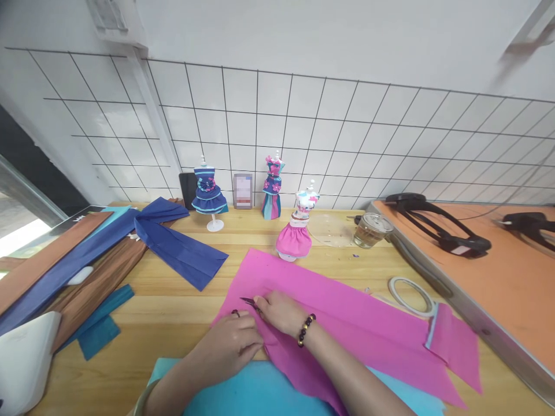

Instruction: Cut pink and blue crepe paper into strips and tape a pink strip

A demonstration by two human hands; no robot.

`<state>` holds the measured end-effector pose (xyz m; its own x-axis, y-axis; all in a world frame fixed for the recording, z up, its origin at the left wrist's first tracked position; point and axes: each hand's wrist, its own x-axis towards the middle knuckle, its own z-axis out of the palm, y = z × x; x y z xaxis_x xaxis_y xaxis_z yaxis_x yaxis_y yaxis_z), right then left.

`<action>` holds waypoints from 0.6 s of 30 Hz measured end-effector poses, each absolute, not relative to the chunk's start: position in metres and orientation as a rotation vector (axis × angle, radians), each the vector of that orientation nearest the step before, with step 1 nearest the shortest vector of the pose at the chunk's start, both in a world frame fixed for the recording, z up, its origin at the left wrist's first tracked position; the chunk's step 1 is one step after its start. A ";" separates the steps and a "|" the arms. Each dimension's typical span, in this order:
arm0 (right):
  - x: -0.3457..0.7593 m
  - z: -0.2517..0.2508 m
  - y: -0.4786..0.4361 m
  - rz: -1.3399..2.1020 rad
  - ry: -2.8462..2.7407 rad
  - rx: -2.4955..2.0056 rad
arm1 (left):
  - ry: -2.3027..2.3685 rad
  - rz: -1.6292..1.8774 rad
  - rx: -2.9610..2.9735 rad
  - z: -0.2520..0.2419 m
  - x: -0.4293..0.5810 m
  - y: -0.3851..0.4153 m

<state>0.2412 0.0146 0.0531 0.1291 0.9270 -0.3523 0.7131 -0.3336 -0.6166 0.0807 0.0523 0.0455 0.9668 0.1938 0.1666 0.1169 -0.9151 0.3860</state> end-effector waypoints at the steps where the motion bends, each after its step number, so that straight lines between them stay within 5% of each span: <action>1: 0.240 0.053 0.016 1.007 -1.601 -2.122 | 0.223 0.289 2.730 0.045 0.081 0.052; 18: 0.236 0.045 0.022 0.896 -1.705 -2.173 | 0.228 0.269 2.779 0.043 0.081 0.053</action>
